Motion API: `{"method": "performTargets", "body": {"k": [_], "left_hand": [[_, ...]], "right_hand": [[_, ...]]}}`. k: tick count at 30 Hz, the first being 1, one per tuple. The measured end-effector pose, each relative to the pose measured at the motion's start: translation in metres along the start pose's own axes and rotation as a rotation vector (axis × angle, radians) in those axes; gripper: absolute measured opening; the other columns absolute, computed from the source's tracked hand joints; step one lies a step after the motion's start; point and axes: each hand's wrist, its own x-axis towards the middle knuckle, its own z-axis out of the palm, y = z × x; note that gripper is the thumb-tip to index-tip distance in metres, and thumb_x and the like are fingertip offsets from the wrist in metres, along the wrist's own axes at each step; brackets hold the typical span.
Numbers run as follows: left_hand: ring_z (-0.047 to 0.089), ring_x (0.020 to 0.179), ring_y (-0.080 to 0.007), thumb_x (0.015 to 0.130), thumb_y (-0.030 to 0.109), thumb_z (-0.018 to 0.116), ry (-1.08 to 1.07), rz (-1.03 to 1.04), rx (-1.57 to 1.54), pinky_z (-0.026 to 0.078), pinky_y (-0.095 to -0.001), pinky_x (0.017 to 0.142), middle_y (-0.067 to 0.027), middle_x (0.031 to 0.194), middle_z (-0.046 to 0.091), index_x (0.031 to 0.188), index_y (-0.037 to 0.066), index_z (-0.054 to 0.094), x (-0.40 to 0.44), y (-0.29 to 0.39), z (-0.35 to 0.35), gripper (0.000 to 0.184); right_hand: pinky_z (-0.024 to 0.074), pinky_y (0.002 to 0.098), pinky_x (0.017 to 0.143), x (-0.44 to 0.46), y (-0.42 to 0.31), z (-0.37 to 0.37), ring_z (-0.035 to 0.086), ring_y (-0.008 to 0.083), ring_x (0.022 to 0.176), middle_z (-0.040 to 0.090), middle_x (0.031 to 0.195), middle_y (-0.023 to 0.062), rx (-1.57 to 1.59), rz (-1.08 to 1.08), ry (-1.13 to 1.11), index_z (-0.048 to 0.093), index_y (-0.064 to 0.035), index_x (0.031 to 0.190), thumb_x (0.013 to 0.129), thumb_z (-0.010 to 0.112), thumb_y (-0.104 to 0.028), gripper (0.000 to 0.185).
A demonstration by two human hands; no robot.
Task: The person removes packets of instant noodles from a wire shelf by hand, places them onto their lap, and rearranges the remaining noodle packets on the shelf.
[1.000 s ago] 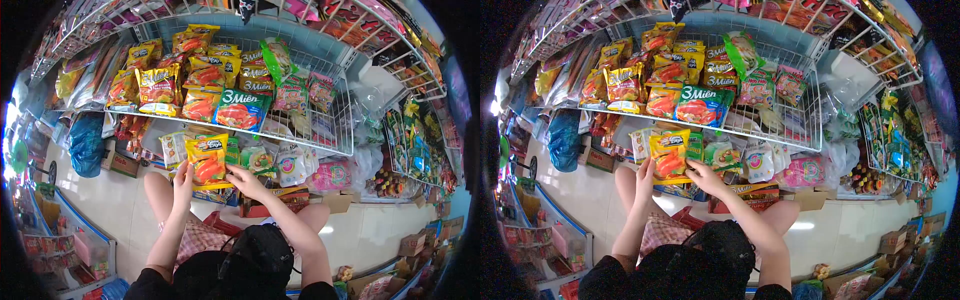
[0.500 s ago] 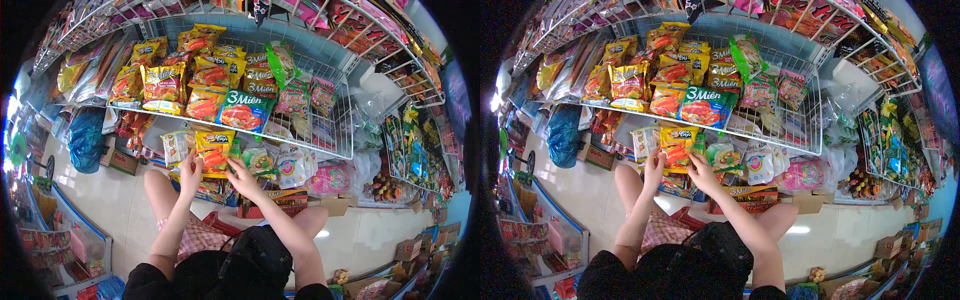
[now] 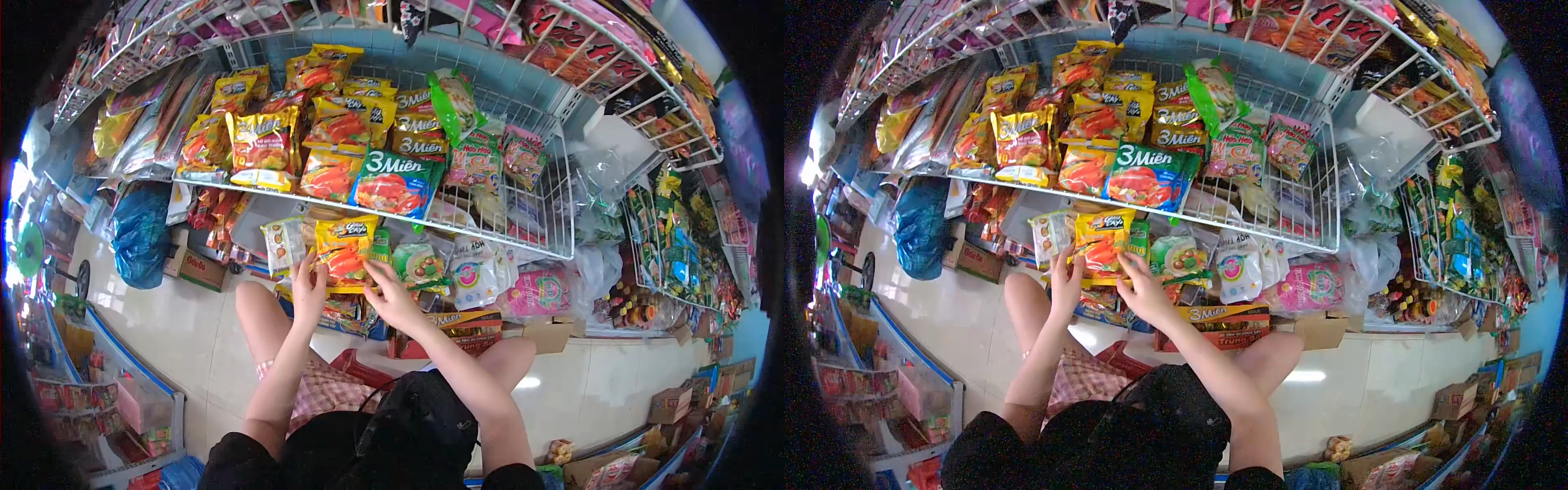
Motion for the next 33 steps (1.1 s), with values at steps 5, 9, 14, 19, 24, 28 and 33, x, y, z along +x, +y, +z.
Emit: {"method": "performTargets", "body": {"k": [5,9,14,19,24,28,33], "left_hand": [[0.044,0.101,-0.0261,0.084,0.003,0.052,0.213,0.166,-0.046,0.039,-0.0327,0.085,-0.0140,0.106,0.040,0.113,0.004,0.051,0.001,0.020,-0.004,0.030],[0.040,0.104,-0.0294,0.079,-0.003,0.052,0.225,0.343,0.005,0.033,-0.0369,0.091,-0.0152,0.107,0.041,0.110,0.002,0.051,0.009,0.057,-0.002,0.032],[0.046,0.102,-0.0313,0.077,-0.001,0.053,-0.087,0.613,-0.229,0.036,-0.0386,0.089,-0.0160,0.105,0.048,0.113,0.002,0.049,0.027,0.149,0.046,0.036],[0.051,0.098,-0.0367,0.076,0.006,0.053,-0.246,0.474,-0.465,0.042,-0.0400,0.084,-0.0224,0.105,0.050,0.115,-0.001,0.045,0.068,0.197,0.168,0.041],[0.049,0.095,-0.0478,0.078,0.011,0.051,-0.158,0.445,-0.003,0.043,-0.0490,0.083,-0.0321,0.106,0.049,0.120,-0.006,0.037,0.120,0.152,0.241,0.047],[0.052,0.095,-0.0449,0.077,0.017,0.053,-0.217,0.359,0.020,0.045,-0.0484,0.081,-0.0324,0.106,0.051,0.122,-0.002,0.036,0.117,0.151,0.239,0.051],[0.056,0.089,-0.0434,0.075,0.021,0.057,-0.297,0.296,0.055,0.046,-0.0455,0.079,-0.0304,0.093,0.057,0.125,0.000,0.031,0.123,0.134,0.258,0.060]], "right_hand": [[0.0467,0.0213,0.063,0.002,-0.038,-0.043,0.055,0.0106,0.081,0.035,0.129,0.0076,-0.014,-0.102,0.075,0.041,-0.0098,0.131,0.086,0.051,-0.004,0.046],[0.0465,0.0212,0.064,0.011,-0.038,-0.096,0.056,0.0099,0.076,0.054,0.107,0.0072,-0.098,-0.242,0.456,0.053,-0.0052,0.117,0.083,0.048,0.002,0.035],[0.0435,0.0257,0.063,0.052,0.003,-0.182,0.053,0.0147,0.071,0.054,0.089,0.0084,-0.132,-0.272,0.768,0.057,-0.0039,0.103,0.082,0.052,-0.005,0.021],[0.0432,0.0408,0.080,0.113,0.080,-0.238,0.055,0.0347,0.091,0.056,0.100,0.0213,-0.292,0.038,0.811,0.054,0.0001,0.107,0.081,0.055,-0.014,0.030],[0.0356,0.0434,0.096,0.105,0.088,-0.226,0.042,0.0411,0.113,0.044,0.124,0.0253,-0.781,0.203,0.706,0.036,0.0008,0.127,0.081,0.053,-0.030,0.059],[0.0338,0.0444,0.097,0.102,0.081,-0.226,0.039,0.0420,0.117,0.039,0.129,0.0256,-0.673,0.433,0.540,0.022,-0.0015,0.135,0.076,0.055,-0.035,0.075],[0.0401,0.0376,0.090,0.111,0.106,-0.228,0.052,0.0341,0.108,0.052,0.116,0.0256,-0.416,0.395,0.570,0.023,-0.0013,0.135,0.075,0.060,-0.040,0.080]]}}
